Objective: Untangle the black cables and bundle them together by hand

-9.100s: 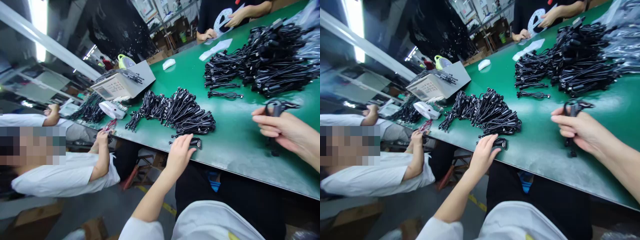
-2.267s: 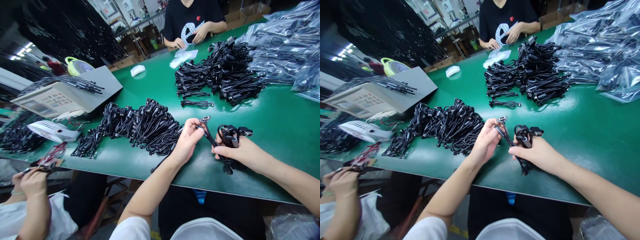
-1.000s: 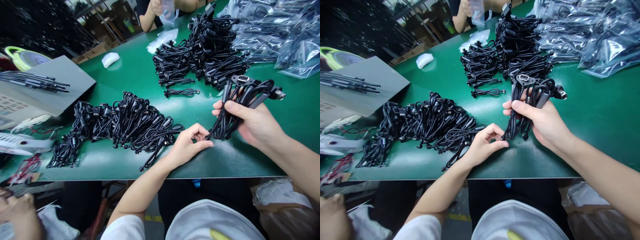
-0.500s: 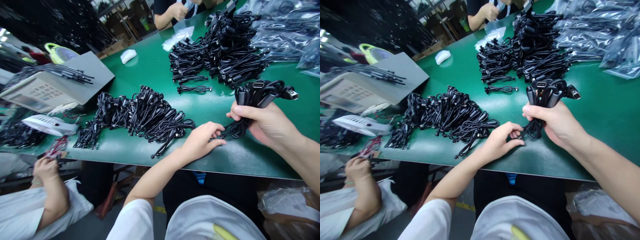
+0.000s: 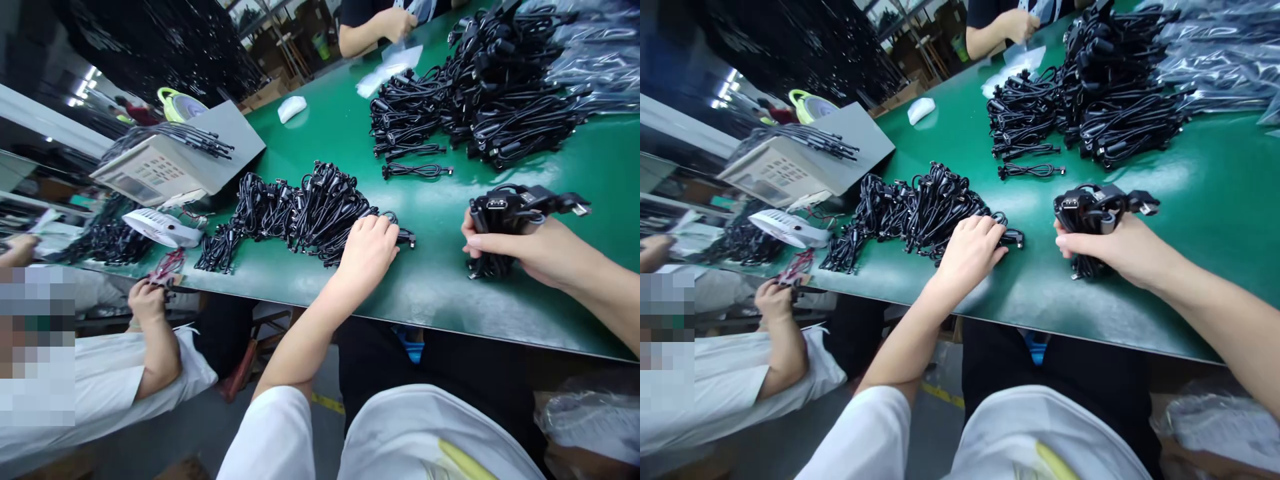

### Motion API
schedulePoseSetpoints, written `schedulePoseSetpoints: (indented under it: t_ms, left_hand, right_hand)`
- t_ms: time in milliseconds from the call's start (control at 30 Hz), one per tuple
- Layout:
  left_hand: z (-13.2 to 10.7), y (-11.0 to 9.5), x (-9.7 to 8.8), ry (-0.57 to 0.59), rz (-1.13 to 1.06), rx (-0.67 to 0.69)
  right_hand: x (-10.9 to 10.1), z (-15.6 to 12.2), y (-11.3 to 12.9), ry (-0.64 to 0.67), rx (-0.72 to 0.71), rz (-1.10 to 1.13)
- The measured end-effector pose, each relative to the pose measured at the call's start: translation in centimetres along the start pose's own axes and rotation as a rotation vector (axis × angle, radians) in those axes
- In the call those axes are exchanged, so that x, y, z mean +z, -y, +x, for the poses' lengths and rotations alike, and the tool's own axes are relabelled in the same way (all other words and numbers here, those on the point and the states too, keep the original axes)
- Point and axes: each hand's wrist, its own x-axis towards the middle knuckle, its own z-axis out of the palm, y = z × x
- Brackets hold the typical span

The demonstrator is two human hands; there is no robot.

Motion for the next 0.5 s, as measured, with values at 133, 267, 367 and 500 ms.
schedulePoseSetpoints:
  t_ms: [133,267,367,500]
  left_hand:
    - [1.5,-0.7,-0.1,0.006,-0.076,0.023]
    - [2.2,-1.2,-0.7,-0.307,-0.675,-0.065]
    - [3.7,-2.4,-0.9,-0.388,-1.23,-0.161]
    - [5.8,-4.5,-0.1,-0.304,-1.695,-0.259]
  right_hand:
    - [0.0,0.2,0.2,0.006,-0.033,0.101]
    - [0.0,0.3,-0.6,-0.01,-0.04,0.214]
    - [0.0,0.4,-1.3,0.001,-0.053,0.219]
    - [-0.2,0.5,-2.0,0.011,-0.032,0.114]
